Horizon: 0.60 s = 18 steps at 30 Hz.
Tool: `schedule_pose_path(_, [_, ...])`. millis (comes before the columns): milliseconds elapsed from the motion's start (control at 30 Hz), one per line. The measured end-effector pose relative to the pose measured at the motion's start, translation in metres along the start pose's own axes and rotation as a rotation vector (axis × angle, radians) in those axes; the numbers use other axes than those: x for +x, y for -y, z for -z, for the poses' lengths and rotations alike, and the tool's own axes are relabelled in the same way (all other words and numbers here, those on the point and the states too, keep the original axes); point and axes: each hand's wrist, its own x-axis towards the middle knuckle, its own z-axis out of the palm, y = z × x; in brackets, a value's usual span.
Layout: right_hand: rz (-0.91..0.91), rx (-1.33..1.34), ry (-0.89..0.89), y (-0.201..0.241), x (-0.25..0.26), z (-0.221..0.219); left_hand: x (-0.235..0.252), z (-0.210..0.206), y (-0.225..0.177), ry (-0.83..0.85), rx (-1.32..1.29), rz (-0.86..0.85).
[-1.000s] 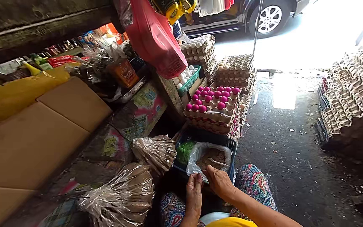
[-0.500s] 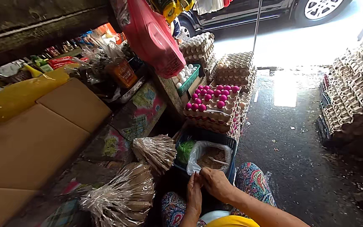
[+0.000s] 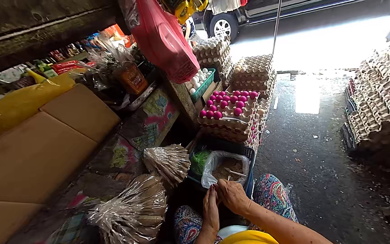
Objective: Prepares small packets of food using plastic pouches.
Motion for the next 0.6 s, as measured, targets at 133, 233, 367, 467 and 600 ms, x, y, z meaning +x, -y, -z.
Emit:
schedule_pose_path(133, [-0.092, 0.101, -0.003, -0.005, -0.002, 0.004, 0.005, 0.004, -0.002, -0.024, 0.072, -0.073])
schedule_pose_path(233, [-0.115, 0.171, 0.002, -0.006, -0.002, 0.010, 0.009, 0.007, -0.002, -0.085, 0.088, -0.124])
schedule_pose_path(367, [-0.149, 0.228, 0.036, -0.004, -0.002, 0.012, 0.006, 0.006, 0.000, -0.033, -0.011, -0.113])
schedule_pose_path(467, [-0.151, 0.256, 0.020, -0.004, -0.002, 0.011, 0.005, 0.002, 0.002, -0.046, -0.090, -0.144])
schedule_pose_path(600, [-0.101, 0.327, 0.036, -0.003, -0.006, 0.010, 0.007, 0.005, 0.002, -0.091, -0.101, -0.185])
